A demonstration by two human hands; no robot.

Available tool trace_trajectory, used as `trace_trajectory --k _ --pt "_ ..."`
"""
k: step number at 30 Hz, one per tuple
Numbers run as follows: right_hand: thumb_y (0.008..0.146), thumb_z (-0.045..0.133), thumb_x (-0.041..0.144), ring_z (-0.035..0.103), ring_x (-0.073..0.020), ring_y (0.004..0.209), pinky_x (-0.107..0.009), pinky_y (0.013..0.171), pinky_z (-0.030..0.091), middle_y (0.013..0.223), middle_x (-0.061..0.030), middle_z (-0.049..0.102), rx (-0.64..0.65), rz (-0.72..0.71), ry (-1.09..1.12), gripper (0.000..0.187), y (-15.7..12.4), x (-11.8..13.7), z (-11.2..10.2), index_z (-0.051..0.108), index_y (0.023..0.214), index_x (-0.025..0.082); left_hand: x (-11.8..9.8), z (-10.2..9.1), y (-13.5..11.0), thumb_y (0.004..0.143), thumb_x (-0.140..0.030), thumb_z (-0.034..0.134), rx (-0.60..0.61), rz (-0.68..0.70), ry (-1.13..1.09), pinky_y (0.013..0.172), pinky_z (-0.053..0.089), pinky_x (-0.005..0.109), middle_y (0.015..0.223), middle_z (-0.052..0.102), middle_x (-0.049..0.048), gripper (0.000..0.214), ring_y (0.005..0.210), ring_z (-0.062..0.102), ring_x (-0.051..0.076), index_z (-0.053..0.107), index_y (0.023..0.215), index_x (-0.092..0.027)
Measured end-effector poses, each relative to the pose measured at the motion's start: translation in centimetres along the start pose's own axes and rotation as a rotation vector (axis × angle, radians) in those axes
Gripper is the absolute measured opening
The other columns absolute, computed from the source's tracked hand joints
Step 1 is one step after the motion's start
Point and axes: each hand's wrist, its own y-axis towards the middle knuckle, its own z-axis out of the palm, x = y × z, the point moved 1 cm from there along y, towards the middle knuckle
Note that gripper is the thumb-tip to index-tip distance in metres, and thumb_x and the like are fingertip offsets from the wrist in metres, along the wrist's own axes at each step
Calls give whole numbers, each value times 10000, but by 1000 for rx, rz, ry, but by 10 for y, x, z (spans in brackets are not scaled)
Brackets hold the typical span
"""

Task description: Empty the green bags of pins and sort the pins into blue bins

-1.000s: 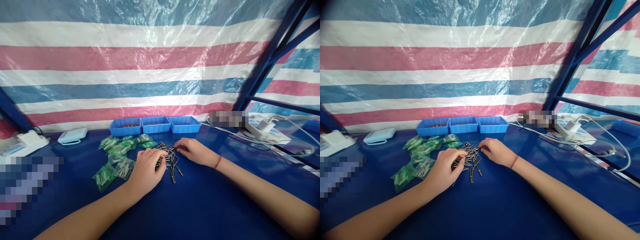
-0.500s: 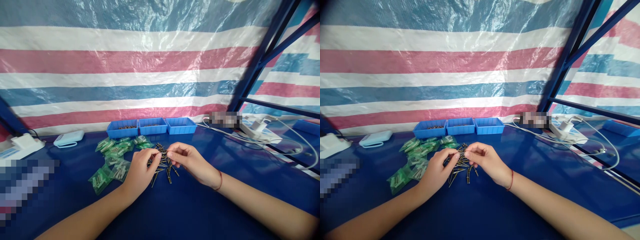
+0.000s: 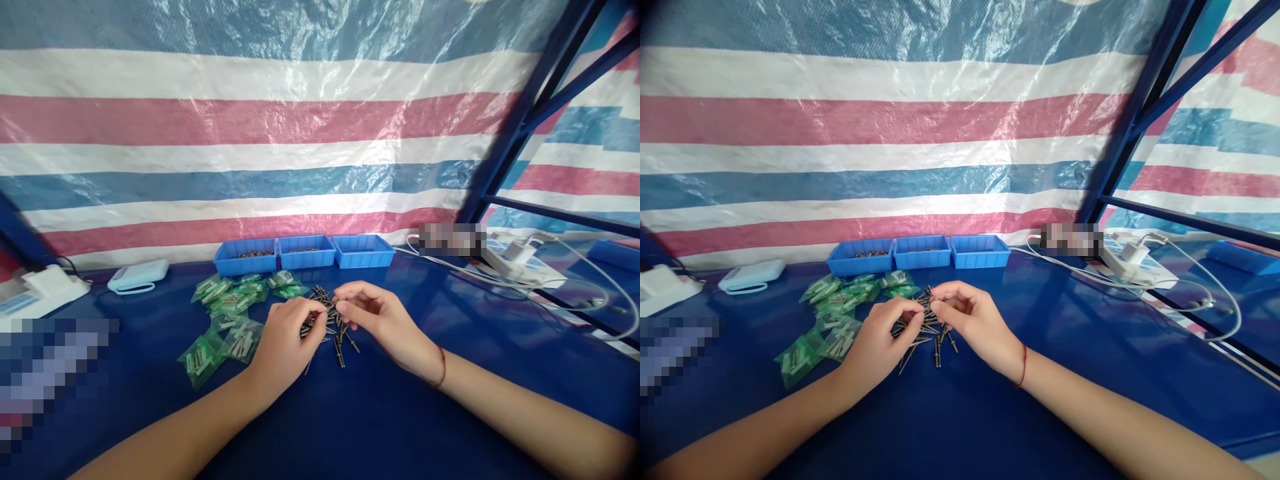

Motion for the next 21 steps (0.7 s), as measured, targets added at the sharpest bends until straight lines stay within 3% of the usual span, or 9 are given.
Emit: trace_trajectory --k 3,5,7,10,17,21 --pt "777 675 322 611 -127 695 -263 657 515 783 -11 663 41 -103 -121 156 0 6 2 655 877 204 0 1 0 900 -198 493 20 5 5 770 385 315 826 657 -20 99 800 604 157 582 867 -226" --pt "800 645 325 632 -150 755 -286 700 529 850 -31 676 25 -192 -216 144 4 11 2 651 880 205 1 1 -1 893 -220 510 16 -25 -5 772 398 324 861 663 -8 88 830 608 169 563 963 -227" --pt "809 626 331 639 -168 777 -312 720 536 888 -45 679 -44 -289 -336 146 15 14 -1 645 881 205 4 1 -1 877 -233 534 12 -63 -18 783 412 338 904 666 6 222 871 611 184 507 1097 -222" --pt "804 608 318 654 -195 809 -356 763 539 913 -67 688 -146 -396 -486 147 45 14 -5 638 869 190 6 2 -2 870 -207 520 20 -80 -21 809 418 357 927 670 11 297 893 617 189 458 1161 -217" --pt "771 535 165 676 -194 809 -344 779 540 874 -76 708 -217 -499 -747 139 139 -4 2 647 853 158 6 -3 -3 854 -163 502 42 -59 1 796 436 349 899 685 -1 234 881 628 192 544 1074 -232" --pt "725 528 104 662 -210 822 -351 766 525 899 -86 708 -201 -498 -806 183 145 -9 2 665 839 148 9 -5 -3 871 -160 478 18 -105 3 843 413 387 902 691 -3 205 904 617 197 567 1038 -239"
